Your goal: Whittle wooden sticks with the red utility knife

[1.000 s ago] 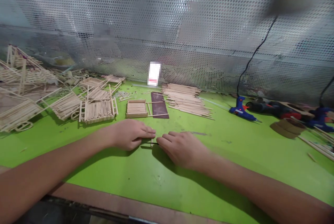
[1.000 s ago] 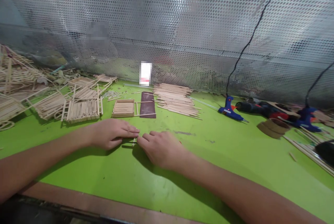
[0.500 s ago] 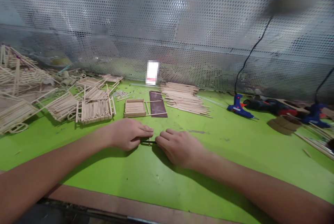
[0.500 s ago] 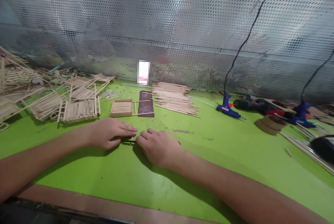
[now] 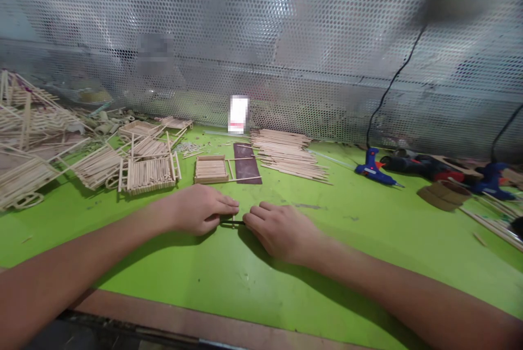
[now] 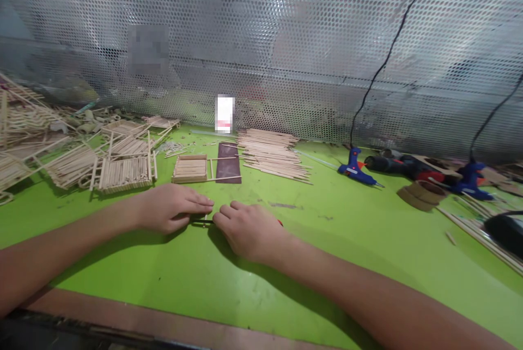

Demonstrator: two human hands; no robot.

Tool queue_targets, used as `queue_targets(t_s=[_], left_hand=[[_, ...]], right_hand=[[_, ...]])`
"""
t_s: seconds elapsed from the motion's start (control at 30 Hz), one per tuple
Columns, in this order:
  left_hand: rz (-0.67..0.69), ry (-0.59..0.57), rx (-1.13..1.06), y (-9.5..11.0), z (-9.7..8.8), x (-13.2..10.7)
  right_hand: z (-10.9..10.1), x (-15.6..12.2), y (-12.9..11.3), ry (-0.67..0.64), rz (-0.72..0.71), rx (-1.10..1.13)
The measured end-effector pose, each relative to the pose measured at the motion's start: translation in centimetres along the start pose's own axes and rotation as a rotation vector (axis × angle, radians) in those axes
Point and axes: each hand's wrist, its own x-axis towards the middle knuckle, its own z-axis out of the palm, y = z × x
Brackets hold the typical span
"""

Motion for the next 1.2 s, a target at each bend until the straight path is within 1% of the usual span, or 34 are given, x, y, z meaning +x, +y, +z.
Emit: queue_targets(t_s=[0.13, 0.27, 0.43, 0.6, 0.83, 1.03, 1.13, 1.2], left_hand=[[0.03, 0.045, 0.043, 0.0, 0.1, 0.1], [0.094, 0.127, 0.126, 0.4, 0.1, 0.4], [0.141, 0.124, 0.186, 1.0, 0.9, 0.8], [0.182, 0.156, 0.237, 1.1, 1.6, 1.0], [0.247, 0.182, 0.211, 0.8, 1.4, 1.1], [0.249, 0.185, 0.232, 0.8, 0.8, 0.3], [0.24, 0.197, 0.267, 0.6, 1.0, -0.3], [0.215, 0.227, 0.294, 0.5, 1.2, -0.7]], right_hand=[[-0.1, 0.0, -0.1, -0.004, 0.007, -0.001], [0.2, 0.2, 0.1, 0.029, -0.015, -0.008], [0.9, 0.3, 0.5, 0.077, -0.058, -0.015], [1.5, 0.1, 0.9, 0.113, -0.089, 0.011], [1.6, 0.1, 0.8, 0.128, -0.099, 0.037], [1.2, 1.0, 0.2, 0.105, -0.105, 0.043], [1.1, 1.5, -0.1, 0.106, -0.105, 0.051], [1.0, 1.6, -0.2, 0.105, -0.107, 0.051]])
